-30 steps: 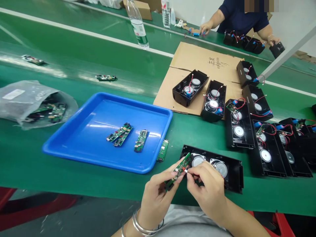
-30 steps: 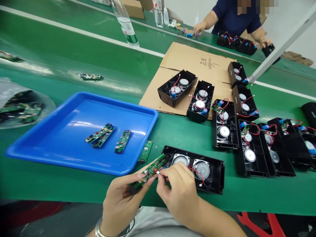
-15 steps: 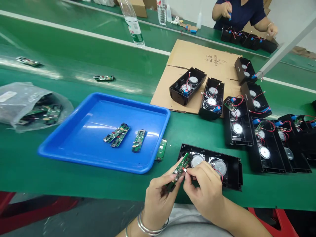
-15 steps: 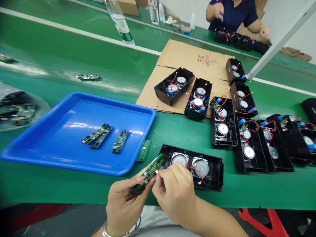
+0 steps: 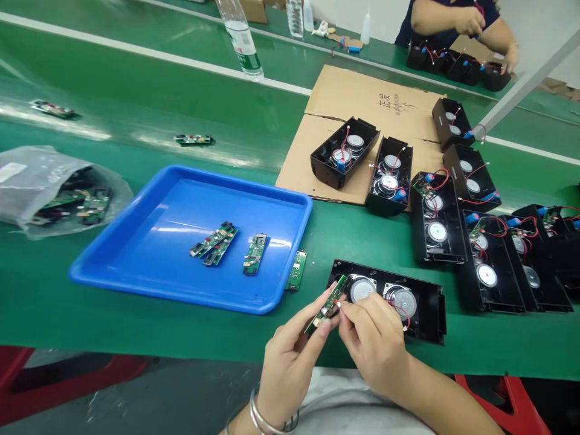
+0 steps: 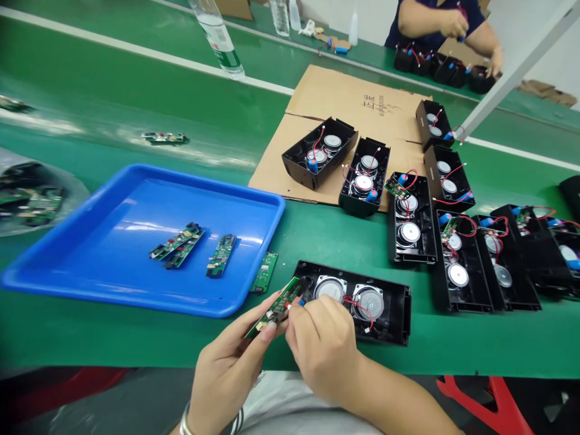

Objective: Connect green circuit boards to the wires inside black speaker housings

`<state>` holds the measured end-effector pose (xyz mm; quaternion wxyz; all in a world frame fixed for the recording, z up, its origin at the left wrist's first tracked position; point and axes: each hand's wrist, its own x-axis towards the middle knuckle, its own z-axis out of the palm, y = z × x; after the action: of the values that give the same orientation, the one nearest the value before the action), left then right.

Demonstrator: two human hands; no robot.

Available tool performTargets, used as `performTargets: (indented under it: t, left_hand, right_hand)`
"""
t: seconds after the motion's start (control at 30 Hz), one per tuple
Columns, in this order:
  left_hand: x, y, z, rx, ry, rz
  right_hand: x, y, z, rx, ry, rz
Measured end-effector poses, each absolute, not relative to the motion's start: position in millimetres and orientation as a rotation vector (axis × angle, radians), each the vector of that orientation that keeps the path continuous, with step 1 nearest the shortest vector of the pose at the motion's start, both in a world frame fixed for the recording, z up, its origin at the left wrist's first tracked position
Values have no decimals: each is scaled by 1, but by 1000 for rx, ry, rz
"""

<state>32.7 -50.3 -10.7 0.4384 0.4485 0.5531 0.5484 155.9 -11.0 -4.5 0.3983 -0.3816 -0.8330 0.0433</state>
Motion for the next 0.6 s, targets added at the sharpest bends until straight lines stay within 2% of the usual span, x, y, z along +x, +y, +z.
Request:
performTargets:
  t: [0.33, 0.6]
  left_hand:
    - [36, -52, -23, 800, 1093, 1450]
    - [39, -48, -33, 652, 1064, 1447]
  right_hand:
    - [158, -5, -8, -903, -2082, 141]
    - [158, -1, -16, -927, -2091, 198]
